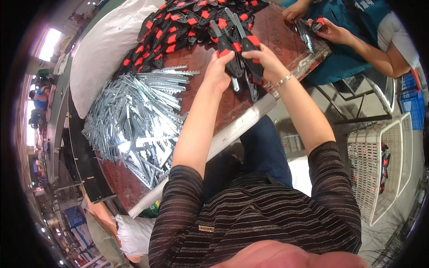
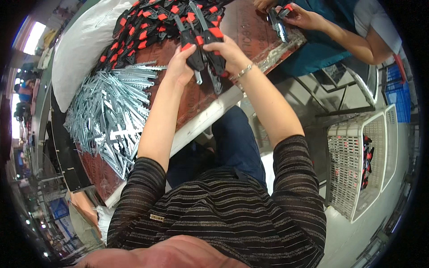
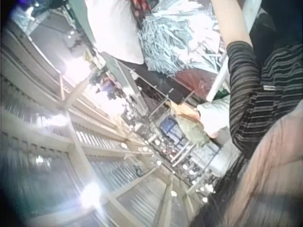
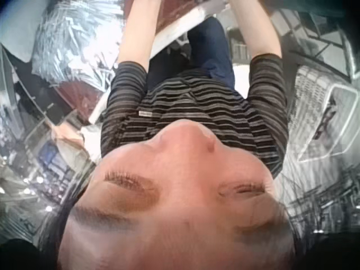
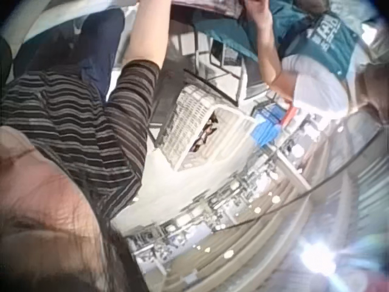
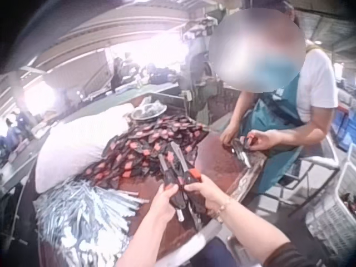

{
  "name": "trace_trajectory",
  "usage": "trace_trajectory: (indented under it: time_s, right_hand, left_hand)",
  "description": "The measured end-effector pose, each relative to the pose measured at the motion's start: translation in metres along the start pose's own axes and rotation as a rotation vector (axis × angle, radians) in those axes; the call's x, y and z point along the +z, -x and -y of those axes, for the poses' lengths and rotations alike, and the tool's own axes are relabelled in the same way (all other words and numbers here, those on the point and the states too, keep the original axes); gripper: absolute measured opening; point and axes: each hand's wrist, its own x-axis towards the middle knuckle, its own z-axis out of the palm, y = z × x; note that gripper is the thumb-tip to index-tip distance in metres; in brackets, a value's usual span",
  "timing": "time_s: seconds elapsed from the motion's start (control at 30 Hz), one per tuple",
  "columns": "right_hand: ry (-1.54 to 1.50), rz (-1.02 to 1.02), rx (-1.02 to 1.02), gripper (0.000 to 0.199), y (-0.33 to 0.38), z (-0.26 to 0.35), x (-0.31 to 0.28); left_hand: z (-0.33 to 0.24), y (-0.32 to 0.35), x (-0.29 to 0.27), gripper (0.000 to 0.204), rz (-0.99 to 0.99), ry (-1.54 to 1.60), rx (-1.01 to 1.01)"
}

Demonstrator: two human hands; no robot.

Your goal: The person assembles a tool by inserting a metal blade into a red and black handle. They repeat this process multiple times, placing the assembled tools on the table. Another person is visible in the background performing a similar task.

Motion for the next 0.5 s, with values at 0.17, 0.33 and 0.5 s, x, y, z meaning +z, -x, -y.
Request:
trace_trajectory:
  time_s: [0.17, 0.33, 0.5]
  right_hand:
    - [-0.076, 0.035, 0.058, 0.025, 0.010, -0.011, 0.022]
    - [0.047, -0.029, 0.107, 0.017, 0.001, -0.021, 0.032]
    - [0.032, -0.007, 0.207, 0.019, 0.003, -0.028, 0.029]
  left_hand:
    - [-0.018, 0.040, -0.011, 0.035, -0.081, 0.000, 0.049]
    - [-0.024, 0.054, -0.034, 0.031, -0.101, -0.032, 0.043]
    - [-0.038, 0.086, -0.033, 0.038, -0.021, -0.118, 0.028]
